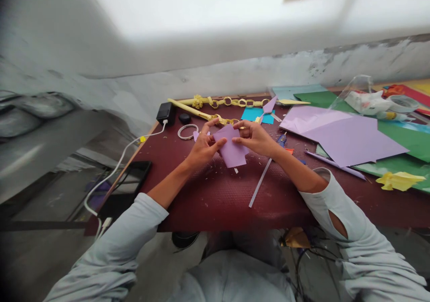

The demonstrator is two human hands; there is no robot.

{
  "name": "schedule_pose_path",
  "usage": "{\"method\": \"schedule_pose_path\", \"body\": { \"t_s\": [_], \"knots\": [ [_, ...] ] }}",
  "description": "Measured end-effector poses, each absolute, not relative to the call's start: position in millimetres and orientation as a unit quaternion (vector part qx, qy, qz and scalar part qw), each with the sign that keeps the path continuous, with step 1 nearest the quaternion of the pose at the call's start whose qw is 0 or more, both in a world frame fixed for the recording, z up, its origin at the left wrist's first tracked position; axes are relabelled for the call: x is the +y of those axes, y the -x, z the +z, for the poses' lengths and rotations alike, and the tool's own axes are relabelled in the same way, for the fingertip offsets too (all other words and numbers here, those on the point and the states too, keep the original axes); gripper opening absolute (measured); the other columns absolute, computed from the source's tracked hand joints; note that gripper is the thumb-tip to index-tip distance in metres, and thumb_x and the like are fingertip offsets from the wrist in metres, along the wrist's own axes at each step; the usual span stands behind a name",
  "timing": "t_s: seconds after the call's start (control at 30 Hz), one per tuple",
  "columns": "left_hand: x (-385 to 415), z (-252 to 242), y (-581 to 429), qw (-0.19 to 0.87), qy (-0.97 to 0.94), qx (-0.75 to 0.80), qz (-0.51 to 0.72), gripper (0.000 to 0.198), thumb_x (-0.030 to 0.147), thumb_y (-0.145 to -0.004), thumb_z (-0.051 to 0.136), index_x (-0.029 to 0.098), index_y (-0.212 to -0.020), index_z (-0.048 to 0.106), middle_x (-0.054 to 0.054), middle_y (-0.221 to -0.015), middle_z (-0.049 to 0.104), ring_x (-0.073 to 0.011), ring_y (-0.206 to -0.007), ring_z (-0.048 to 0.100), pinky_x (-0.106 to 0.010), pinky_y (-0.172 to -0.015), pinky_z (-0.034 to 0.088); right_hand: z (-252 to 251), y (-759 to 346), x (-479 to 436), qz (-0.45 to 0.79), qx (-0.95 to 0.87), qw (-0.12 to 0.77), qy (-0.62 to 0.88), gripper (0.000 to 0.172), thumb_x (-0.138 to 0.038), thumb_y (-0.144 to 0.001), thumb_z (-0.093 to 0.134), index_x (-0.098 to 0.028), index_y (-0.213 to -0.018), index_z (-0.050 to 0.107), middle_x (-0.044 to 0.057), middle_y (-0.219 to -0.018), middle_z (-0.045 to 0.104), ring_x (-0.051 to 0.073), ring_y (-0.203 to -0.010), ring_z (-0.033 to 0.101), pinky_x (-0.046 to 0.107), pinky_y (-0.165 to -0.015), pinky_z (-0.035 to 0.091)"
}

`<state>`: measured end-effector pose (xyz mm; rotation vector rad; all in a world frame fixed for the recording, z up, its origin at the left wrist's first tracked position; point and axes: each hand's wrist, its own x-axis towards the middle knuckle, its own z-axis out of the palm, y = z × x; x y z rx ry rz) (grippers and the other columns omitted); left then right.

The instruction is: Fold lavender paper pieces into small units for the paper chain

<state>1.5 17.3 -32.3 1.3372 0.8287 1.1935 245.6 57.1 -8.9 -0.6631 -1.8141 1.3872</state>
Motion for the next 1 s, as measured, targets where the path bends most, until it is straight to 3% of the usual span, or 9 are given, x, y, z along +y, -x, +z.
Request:
{"method": "schedule_pose_path", "body": {
  "t_s": [0.1,0.17,0.3,0.4,0.53,0.73,0.87,1.0],
  "knots": [
    [15.6,-30.4,-0.5,0.572,-0.546,0.361,0.495,0.101,0.054,-0.085,0.102,0.025,-0.163,0.045,-0.006,-0.101,0.083,-0.0197,-0.075,0.077,-0.031,-0.067,0.063,-8.0,-246.5,58.6,0.484,-0.732,0.389,0.281,0.049,-0.057,-0.093,0.095,-0.021,-0.089,0.062,-0.007,-0.068,0.049,0.009,-0.06,0.04,0.025,-0.053,0.032],
    [14.6,-29.6,0.1,0.603,-0.527,0.353,0.484,0.092,0.049,-0.081,0.106,0.022,-0.151,0.054,-0.01,-0.111,0.086,-0.0226,-0.088,0.082,-0.035,-0.08,0.067,-7.6,-247.8,59.6,0.432,-0.751,0.403,0.295,0.054,-0.059,-0.097,0.09,-0.02,-0.078,0.059,-0.006,-0.067,0.045,0.009,-0.061,0.034,0.026,-0.054,0.027],
    [14.3,-30.5,1.4,0.633,-0.524,0.334,0.461,0.069,0.044,-0.078,0.108,0.016,-0.127,0.067,-0.014,-0.115,0.086,-0.0249,-0.099,0.083,-0.038,-0.091,0.067,-9.4,-248.8,60.4,0.422,-0.76,0.392,0.3,0.057,-0.066,-0.101,0.084,-0.02,-0.077,0.062,-0.001,-0.075,0.054,0.012,-0.067,0.045,0.028,-0.057,0.035],
    [13.0,-31.5,2.5,0.63,-0.541,0.34,0.441,0.066,0.046,-0.081,0.105,0.016,-0.13,0.072,-0.015,-0.121,0.085,-0.0244,-0.099,0.082,-0.034,-0.084,0.065,-10.3,-247.9,59.9,0.452,-0.749,0.388,0.291,0.056,-0.068,-0.098,0.087,-0.019,-0.084,0.067,0.0,-0.08,0.058,0.013,-0.07,0.05,0.028,-0.06,0.041],
    [10.0,-31.2,2.8,0.627,-0.558,0.35,0.416,0.068,0.047,-0.084,0.104,0.017,-0.137,0.073,-0.015,-0.124,0.085,-0.0207,-0.091,0.079,-0.025,-0.067,0.056,-7.3,-247.0,58.0,0.443,-0.749,0.394,0.297,0.06,-0.07,-0.095,0.089,-0.02,-0.079,0.061,-0.002,-0.075,0.055,0.011,-0.066,0.045,0.027,-0.055,0.039],
    [15.2,-33.1,2.1,0.606,-0.534,0.359,0.468,0.064,0.049,-0.082,0.105,0.016,-0.127,0.076,-0.013,-0.109,0.087,-0.0232,-0.092,0.082,-0.034,-0.08,0.066,-6.4,-247.3,56.0,0.48,-0.725,0.376,0.32,0.062,-0.075,-0.093,0.089,-0.023,-0.077,0.06,0.001,-0.068,0.065,0.014,-0.06,0.059,0.029,-0.052,0.05],
    [18.6,-33.2,4.0,0.562,-0.548,0.369,0.498,0.056,0.049,-0.078,0.106,0.014,-0.114,0.081,-0.012,-0.106,0.087,-0.0206,-0.088,0.08,-0.034,-0.081,0.066,-9.5,-248.7,57.6,0.472,-0.739,0.361,0.319,0.06,-0.072,-0.098,0.085,-0.021,-0.075,0.064,0.002,-0.062,0.07,0.012,-0.053,0.06,0.026,-0.049,0.05],
    [16.7,-29.9,5.0,0.548,-0.555,0.374,0.502,0.055,0.049,-0.077,0.107,0.014,-0.112,0.083,-0.01,-0.104,0.087,-0.019,-0.086,0.079,-0.032,-0.081,0.064,-9.8,-249.0,58.3,0.495,-0.73,0.347,0.319,0.06,-0.073,-0.095,0.088,-0.02,-0.076,0.068,0.003,-0.065,0.074,0.012,-0.051,0.065,0.025,-0.047,0.052]
  ]
}}
